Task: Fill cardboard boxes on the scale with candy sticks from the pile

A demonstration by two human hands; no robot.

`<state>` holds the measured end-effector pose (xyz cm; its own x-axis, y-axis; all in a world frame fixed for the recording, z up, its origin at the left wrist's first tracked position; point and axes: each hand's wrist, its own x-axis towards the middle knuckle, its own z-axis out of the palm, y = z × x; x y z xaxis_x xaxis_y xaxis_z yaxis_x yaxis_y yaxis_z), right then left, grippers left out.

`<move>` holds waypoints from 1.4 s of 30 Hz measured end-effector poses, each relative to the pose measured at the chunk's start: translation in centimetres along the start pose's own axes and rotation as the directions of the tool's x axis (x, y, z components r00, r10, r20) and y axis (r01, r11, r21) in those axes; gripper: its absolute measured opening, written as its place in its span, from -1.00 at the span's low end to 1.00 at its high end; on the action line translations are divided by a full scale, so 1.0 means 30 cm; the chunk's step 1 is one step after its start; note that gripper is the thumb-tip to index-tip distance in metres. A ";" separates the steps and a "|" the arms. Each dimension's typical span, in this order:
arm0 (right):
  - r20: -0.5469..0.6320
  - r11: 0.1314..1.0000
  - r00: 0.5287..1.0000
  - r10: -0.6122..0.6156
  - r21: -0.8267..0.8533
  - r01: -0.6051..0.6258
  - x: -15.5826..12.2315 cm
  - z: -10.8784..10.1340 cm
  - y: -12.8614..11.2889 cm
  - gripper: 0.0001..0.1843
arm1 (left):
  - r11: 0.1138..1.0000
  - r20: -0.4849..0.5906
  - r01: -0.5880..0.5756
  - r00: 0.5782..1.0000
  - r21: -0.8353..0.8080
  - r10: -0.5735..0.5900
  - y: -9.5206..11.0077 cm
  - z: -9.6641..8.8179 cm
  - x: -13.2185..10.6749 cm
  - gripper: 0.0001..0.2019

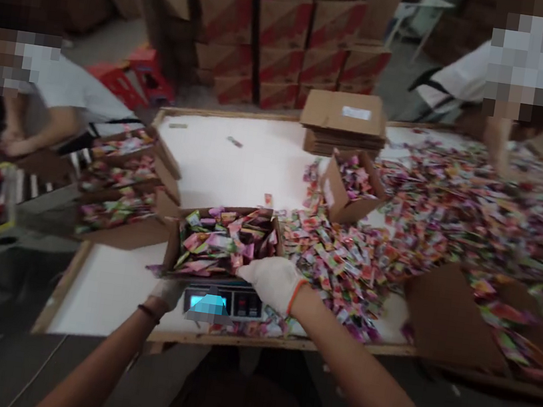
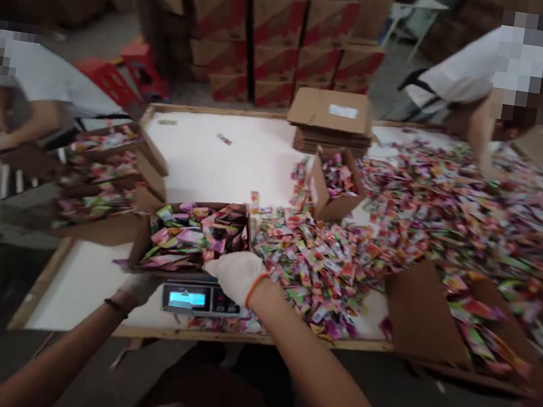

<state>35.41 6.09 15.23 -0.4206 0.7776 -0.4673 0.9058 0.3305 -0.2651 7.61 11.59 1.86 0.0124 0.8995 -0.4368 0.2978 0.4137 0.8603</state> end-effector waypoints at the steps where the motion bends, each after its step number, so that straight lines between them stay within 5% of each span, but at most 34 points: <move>1: 0.036 1.000 0.999 -0.010 -0.008 0.010 0.015 -0.016 -0.018 -0.55 | 0.999 -0.041 0.036 0.998 -0.029 -0.037 -0.024 -0.019 -0.023 -0.80; 4: 0.018 0.996 0.999 -0.037 0.079 0.035 -0.030 -0.062 -0.028 -0.58 | 0.973 -0.119 0.137 0.980 -0.187 -0.161 -0.076 -0.044 -0.085 -0.82; 8: -0.318 0.933 0.946 0.054 0.354 0.066 -0.149 -0.125 0.037 -0.72 | 0.843 -0.218 0.243 0.897 -0.480 -0.383 -0.087 -0.093 -0.159 -0.79; 10: -0.428 0.892 0.892 0.148 0.446 0.066 -0.166 -0.149 0.063 -0.77 | 0.799 -0.268 0.195 0.874 -0.569 -0.404 -0.065 -0.134 -0.190 -0.80; 14: -0.512 0.856 0.827 0.232 0.512 0.076 -0.119 -0.183 0.048 -0.72 | 0.848 -0.331 -0.104 0.940 -0.519 -0.088 0.037 -0.200 -0.235 -0.55; 17: -0.542 0.870 0.812 0.215 0.485 0.094 -0.068 -0.211 0.006 -0.74 | 0.869 -0.332 -0.274 0.933 -0.411 0.137 0.134 -0.213 -0.252 -0.42; 21: -0.574 0.917 0.809 0.126 0.378 0.126 0.000 -0.236 -0.043 -0.79 | 0.927 -0.286 -0.343 0.913 -0.152 0.290 0.216 -0.198 -0.259 -0.39; 27: -0.392 0.975 0.918 0.053 0.218 0.037 0.118 -0.212 -0.140 -0.74 | 0.912 -0.192 -0.399 0.892 0.089 0.409 0.235 -0.173 -0.257 -0.41; 30: -0.446 0.956 0.893 0.059 0.282 0.078 0.139 -0.192 -0.105 -0.78 | 0.909 -0.227 -0.384 0.882 0.161 0.413 0.224 -0.190 -0.266 -0.39; 33: -0.537 0.891 0.792 0.291 0.454 -0.019 0.108 -0.135 0.077 -0.71 | 0.923 -0.288 -0.316 0.883 0.220 0.371 0.182 -0.234 -0.289 -0.37; 37: -0.298 0.639 0.585 0.754 0.537 -0.551 -0.023 0.078 0.366 -0.46 | 0.975 -0.291 -0.127 0.940 0.183 0.177 0.093 -0.275 -0.303 -0.33; 39: -0.163 0.500 0.487 0.858 0.482 -0.719 -0.082 0.229 0.430 -0.28 | 0.987 -0.258 -0.088 0.958 0.138 0.122 0.068 -0.263 -0.296 -0.28; 42: -0.067 0.435 0.449 0.891 0.413 -0.800 -0.102 0.423 0.435 -0.26 | 0.986 -0.245 -0.093 0.962 0.135 0.125 0.086 -0.217 -0.279 -0.24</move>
<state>47.84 1.23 2.50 0.6213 0.6797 -0.3899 0.7090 -0.6995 -0.0895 2.06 6.06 9.43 -0.1845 0.9509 -0.2486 0.4216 0.3051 0.8539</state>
